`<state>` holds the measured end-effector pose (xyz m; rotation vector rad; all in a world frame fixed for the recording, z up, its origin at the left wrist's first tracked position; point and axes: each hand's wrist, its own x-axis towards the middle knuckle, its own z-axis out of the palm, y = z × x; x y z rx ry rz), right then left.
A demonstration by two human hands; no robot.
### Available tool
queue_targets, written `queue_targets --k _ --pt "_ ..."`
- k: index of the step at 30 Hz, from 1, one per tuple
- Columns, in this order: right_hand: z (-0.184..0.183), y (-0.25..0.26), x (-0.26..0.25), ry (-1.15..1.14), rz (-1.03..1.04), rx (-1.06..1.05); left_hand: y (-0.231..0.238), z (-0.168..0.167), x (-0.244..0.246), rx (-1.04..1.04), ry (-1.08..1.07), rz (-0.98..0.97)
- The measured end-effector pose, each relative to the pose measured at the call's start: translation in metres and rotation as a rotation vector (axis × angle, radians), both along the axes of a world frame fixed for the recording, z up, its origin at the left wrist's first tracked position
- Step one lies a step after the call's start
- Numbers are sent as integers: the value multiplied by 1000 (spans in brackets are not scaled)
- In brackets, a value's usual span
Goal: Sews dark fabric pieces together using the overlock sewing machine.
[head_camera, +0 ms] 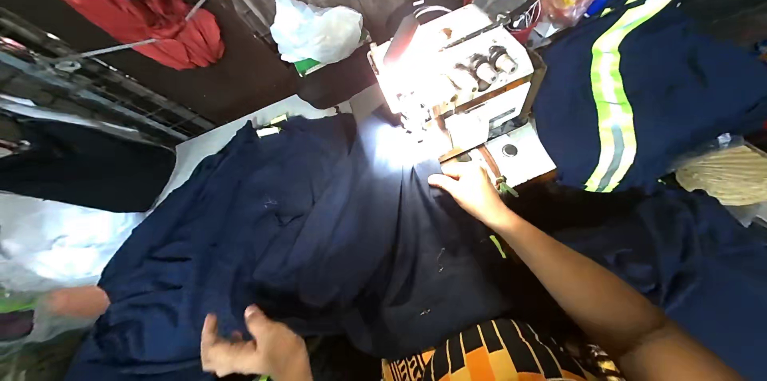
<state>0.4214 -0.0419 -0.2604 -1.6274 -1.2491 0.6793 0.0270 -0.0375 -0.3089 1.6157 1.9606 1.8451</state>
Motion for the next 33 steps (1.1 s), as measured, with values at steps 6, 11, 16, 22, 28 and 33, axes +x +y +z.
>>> queue_targets --k 6,11,16,22,28,33 --pt "6 14 6 87 -6 79 -53 -60 9 -424 -883 -298" --pt "-34 -42 3 223 101 30 -70 -14 -17 -636 -447 -452" --pt "-66 -119 -6 396 51 -41 -59 44 -88 -178 -623 -461" --pt "-62 -127 -3 458 104 -182 -14 61 -83 -116 -631 -696" --pt "-59 -120 0 389 70 -191 13 80 -97 -183 -471 -312" --pt "-46 -88 -4 236 6 -41 56 98 -120 -208 -395 -328"
